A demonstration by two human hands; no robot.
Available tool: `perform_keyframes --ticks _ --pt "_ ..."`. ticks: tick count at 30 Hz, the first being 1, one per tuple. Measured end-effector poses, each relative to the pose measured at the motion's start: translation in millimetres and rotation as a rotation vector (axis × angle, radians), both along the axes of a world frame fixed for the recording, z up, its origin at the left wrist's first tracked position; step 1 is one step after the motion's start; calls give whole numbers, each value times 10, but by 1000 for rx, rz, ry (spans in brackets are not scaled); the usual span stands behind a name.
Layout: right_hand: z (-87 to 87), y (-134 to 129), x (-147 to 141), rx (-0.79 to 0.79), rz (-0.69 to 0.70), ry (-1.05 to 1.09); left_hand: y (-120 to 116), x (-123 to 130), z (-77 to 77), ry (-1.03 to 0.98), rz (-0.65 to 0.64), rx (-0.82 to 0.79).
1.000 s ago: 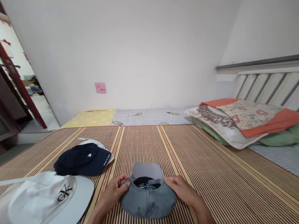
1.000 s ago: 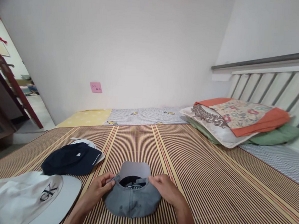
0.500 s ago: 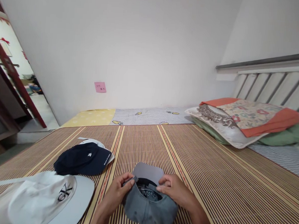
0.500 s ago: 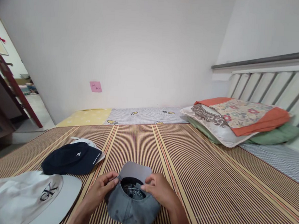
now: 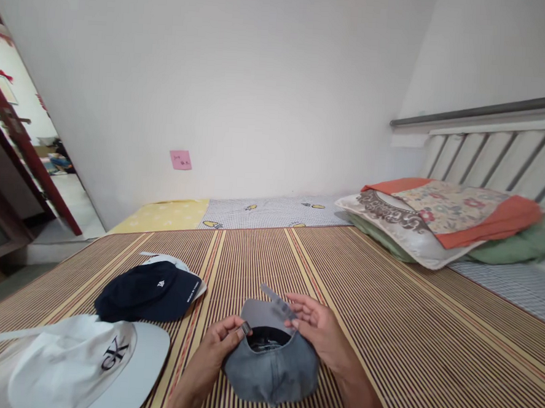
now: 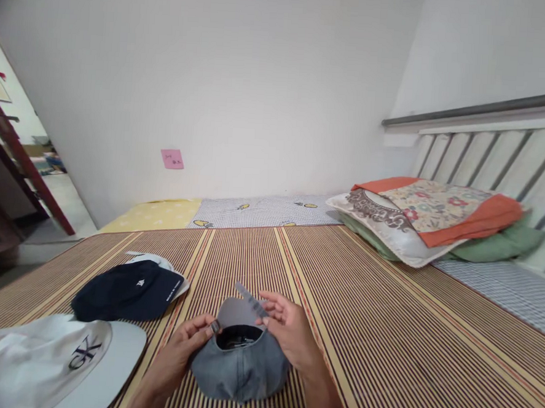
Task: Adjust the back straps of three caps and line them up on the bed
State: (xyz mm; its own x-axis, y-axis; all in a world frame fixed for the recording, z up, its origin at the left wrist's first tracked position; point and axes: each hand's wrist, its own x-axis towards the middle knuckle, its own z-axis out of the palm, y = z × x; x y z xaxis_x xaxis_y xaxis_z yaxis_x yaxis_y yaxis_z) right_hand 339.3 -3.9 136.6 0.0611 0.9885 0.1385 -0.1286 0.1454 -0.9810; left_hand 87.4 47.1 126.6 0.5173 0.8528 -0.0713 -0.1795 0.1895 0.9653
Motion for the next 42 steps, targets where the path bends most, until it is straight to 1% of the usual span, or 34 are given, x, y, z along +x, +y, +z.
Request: perform_keyframes --ticks 3,7,11,15,18,21,26,29,33,37,40,42 --pt "85 -44 66 33 31 80 -35 23 35 -24 -3 -46" --pt "154 -96 40 14 124 -23 -89 61 72 -13 -24 -25" --pt "220 -129 -58 27 143 -112 -112 95 75 5 -45 -2" --pt "218 -124 -151 10 184 -129 -110 117 41 -41 -58 -16" --pt "185 -95 -206 -9 158 -168 -114 116 34 -70 -54 -25" --pt "173 -78 -246 -16 118 -248 -119 113 60 -29 -89 20" --pt "226 -117 -314 -14 126 -332 -124 152 116 25 -109 82" --pt "258 -150 -360 -1 116 -347 -138 185 122 14 -84 118" --pt "268 -175 -395 -13 139 -380 -148 202 99 -28 -29 109" --pt "309 -209 -360 -30 204 -454 -140 201 89 -14 -7 79" --pt "365 -234 -283 -8 197 -534 -136 206 106 -4 -8 55" --pt "379 -233 -220 -3 180 -535 -143 209 118 -17 -17 37"
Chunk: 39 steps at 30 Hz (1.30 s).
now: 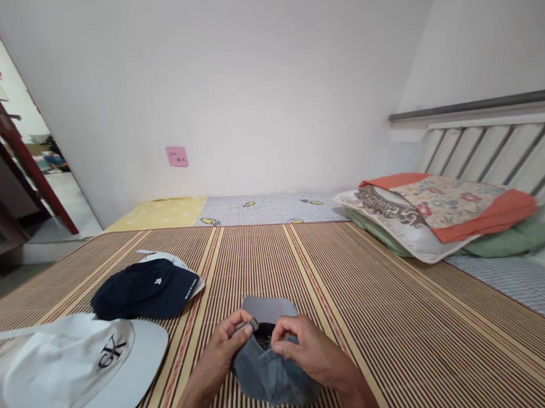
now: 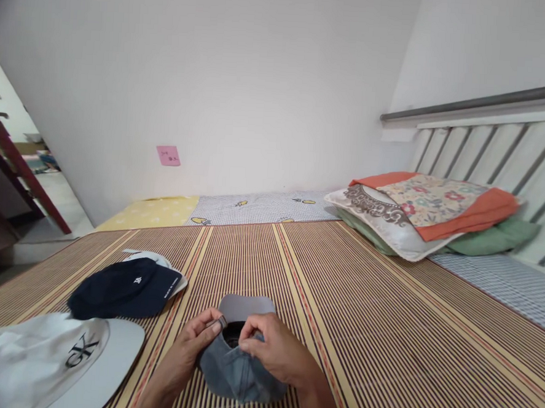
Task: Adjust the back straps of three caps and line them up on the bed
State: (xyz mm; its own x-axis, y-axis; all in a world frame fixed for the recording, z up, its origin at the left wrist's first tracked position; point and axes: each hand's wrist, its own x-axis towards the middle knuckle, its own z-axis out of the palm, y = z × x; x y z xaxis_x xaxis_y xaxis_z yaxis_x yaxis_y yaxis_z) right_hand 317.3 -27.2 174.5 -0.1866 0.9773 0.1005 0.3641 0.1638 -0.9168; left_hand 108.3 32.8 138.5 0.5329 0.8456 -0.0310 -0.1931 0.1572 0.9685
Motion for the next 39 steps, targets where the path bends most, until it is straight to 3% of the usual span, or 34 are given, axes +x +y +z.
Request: perform_keyframes --ticks 7,15,24,32,39 --pt "-179 143 89 25 -107 394 -42 -12 15 -50 -24 -39" --pt "-281 215 -104 12 -72 445 -28 -7 -5 -60 -66 -26" --pt "-410 258 -110 -59 -40 495 -43 -21 9 -43 -77 -7" --pt "-354 251 -174 -156 -45 516 -64 7 37 -56 -69 -23" --pt "-310 226 -135 -91 -13 472 -64 47 -6 -89 -96 -62"
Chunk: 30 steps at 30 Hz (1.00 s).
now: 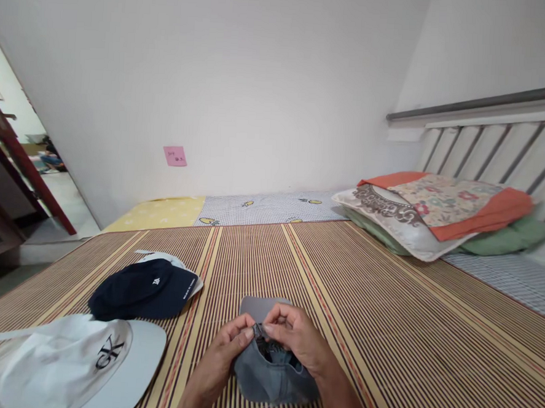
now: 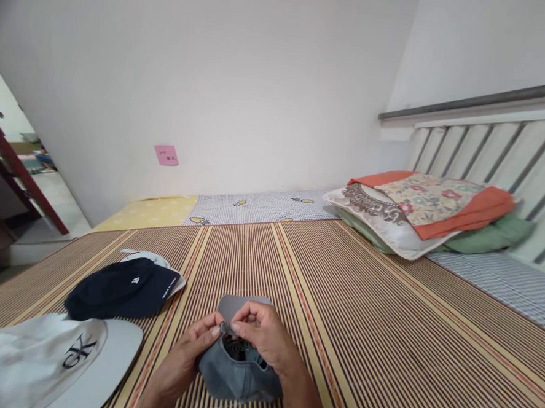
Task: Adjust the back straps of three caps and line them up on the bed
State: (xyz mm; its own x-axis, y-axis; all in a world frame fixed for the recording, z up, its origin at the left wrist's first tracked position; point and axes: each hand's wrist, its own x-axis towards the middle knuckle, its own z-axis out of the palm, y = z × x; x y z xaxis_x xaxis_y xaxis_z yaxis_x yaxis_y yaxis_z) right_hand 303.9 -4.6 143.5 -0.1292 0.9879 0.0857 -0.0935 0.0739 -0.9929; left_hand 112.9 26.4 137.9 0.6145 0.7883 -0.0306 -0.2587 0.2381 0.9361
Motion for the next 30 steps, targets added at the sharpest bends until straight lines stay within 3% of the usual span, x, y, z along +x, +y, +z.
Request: perform_keyframes --ticks 10,21,30 --pt "69 -45 5 156 -25 -98 -10 35 -3 30 -72 8" --pt "246 -135 -19 308 -49 -331 23 56 -43 46 -5 -31" --pt "262 -157 41 308 3 -290 3 54 -21 75 -18 28"
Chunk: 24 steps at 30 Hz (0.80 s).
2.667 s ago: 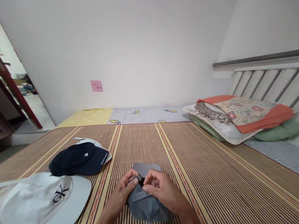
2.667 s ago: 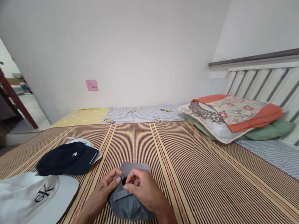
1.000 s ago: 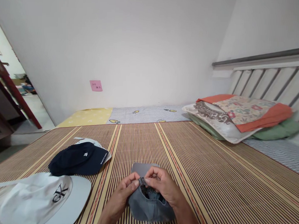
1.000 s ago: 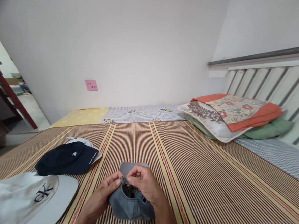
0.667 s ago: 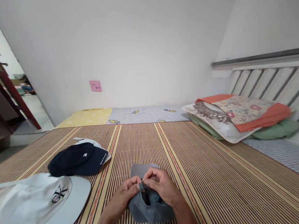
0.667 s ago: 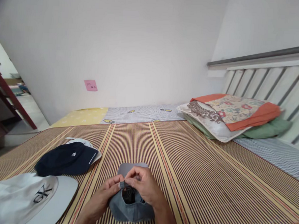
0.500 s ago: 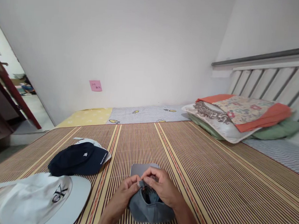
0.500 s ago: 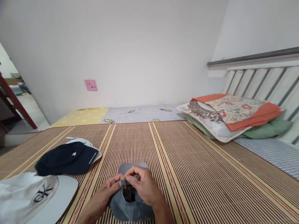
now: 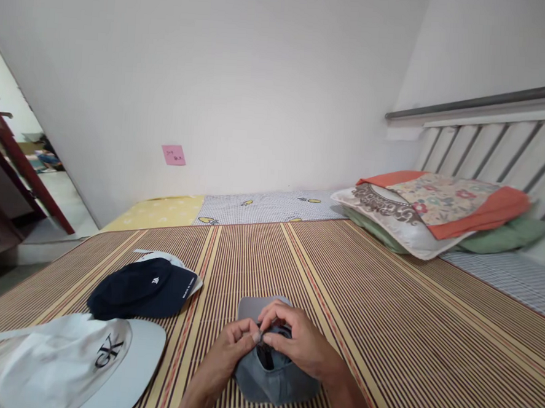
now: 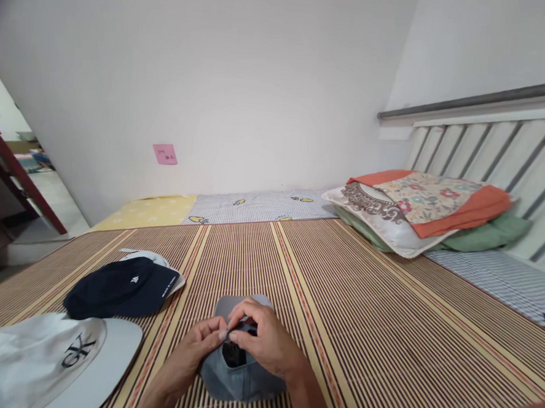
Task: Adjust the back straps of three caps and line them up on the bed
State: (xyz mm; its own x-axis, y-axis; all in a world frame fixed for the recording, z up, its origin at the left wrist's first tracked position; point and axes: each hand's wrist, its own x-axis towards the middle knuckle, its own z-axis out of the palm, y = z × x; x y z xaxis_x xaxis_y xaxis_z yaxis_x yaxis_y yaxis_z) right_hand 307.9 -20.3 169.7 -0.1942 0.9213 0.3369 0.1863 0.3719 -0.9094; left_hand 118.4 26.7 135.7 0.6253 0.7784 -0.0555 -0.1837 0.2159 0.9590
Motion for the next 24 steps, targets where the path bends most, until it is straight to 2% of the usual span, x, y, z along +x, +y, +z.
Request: perform_keyframes --ticks 5,9,15,24 --pt "37 -18 6 -37 84 78 1 -19 -13 -1 -56 12" --pt "-9 -5 16 -46 162 253 -17 -11 -5 17 -123 5" --pt "-129 59 43 -130 68 283 -2 -5 -54 102 -121 22" --pt "-33 0 -63 -194 97 299 -54 57 18 127 -208 170"
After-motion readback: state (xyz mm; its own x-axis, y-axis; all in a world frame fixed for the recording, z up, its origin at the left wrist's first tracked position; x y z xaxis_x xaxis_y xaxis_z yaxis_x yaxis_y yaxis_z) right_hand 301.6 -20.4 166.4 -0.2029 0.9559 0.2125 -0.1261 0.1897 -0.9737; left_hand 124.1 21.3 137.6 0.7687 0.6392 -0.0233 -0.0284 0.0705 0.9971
